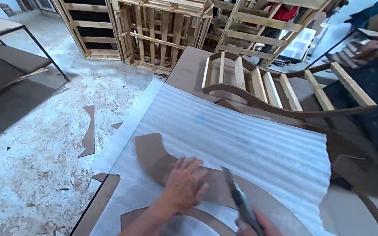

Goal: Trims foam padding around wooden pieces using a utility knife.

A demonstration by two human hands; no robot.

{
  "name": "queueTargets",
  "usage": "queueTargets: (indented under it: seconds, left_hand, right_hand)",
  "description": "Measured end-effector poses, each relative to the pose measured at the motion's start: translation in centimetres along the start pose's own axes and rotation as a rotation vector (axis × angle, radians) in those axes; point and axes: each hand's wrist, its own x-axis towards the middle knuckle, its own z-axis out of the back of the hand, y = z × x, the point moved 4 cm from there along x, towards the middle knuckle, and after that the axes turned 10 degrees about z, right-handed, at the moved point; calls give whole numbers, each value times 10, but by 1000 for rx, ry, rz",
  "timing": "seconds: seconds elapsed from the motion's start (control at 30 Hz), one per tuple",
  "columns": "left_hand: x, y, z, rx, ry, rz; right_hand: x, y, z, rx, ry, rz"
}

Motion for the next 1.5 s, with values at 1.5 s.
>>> queueTargets:
  seconds: [1.5]
  left_hand:
    - [31, 113, 59, 410, -365, 472]
  right_hand:
    - [180, 28, -94, -729, 852, 409]
